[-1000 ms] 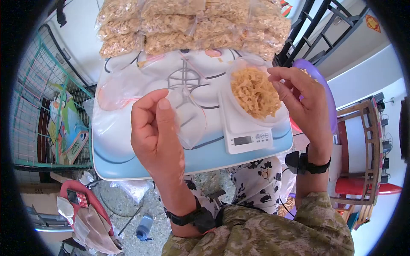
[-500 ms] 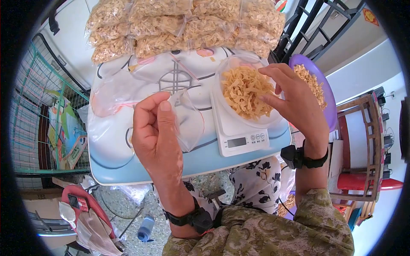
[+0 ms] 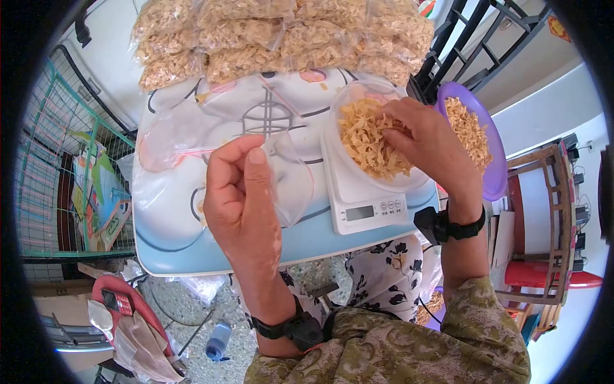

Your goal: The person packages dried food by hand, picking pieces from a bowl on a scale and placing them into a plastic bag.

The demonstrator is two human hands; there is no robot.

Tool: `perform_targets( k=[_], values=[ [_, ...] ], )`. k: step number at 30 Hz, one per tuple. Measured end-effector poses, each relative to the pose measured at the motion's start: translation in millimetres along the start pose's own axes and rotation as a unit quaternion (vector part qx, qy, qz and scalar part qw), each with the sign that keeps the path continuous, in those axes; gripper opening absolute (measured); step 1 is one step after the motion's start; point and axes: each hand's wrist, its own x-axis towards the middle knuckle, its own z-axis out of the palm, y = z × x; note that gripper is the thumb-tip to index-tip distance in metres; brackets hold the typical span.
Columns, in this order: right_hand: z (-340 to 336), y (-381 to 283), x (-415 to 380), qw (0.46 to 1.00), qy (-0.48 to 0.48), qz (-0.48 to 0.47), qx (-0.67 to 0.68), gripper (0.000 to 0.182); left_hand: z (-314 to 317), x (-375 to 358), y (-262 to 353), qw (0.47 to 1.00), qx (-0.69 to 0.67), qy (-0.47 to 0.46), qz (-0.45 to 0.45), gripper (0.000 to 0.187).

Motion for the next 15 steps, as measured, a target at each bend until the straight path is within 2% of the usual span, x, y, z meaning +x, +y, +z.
perform_targets(
  k=[6, 8, 9, 11, 15],
  values=[
    [-13, -7, -3, 0.996, 0.044, 0.067, 0.030, 0.028, -3, 0, -1, 1.000, -0.003, -0.003, 0.002, 0.014],
    [-12, -3, -5, 0.983, 0.090, 0.095, 0.127, 0.017, -2, 0, -1, 1.000, -0.012, -0.004, 0.002, 0.014],
    [-14, -5, -6, 0.983, 0.090, 0.096, 0.126, 0.017, -2, 1, -2, 1.000, -0.014, -0.005, 0.003, 0.014],
    [-17, -12, -6, 0.954, 0.071, 0.154, 0.248, 0.013, -2, 1, -2, 1.000, -0.016, -0.007, 0.003, 0.014],
    [-11, -6, -5, 0.954, 0.084, 0.132, 0.256, 0.013, -2, 0, 0, 1.000, -0.016, -0.005, 0.002, 0.014]
  ],
)
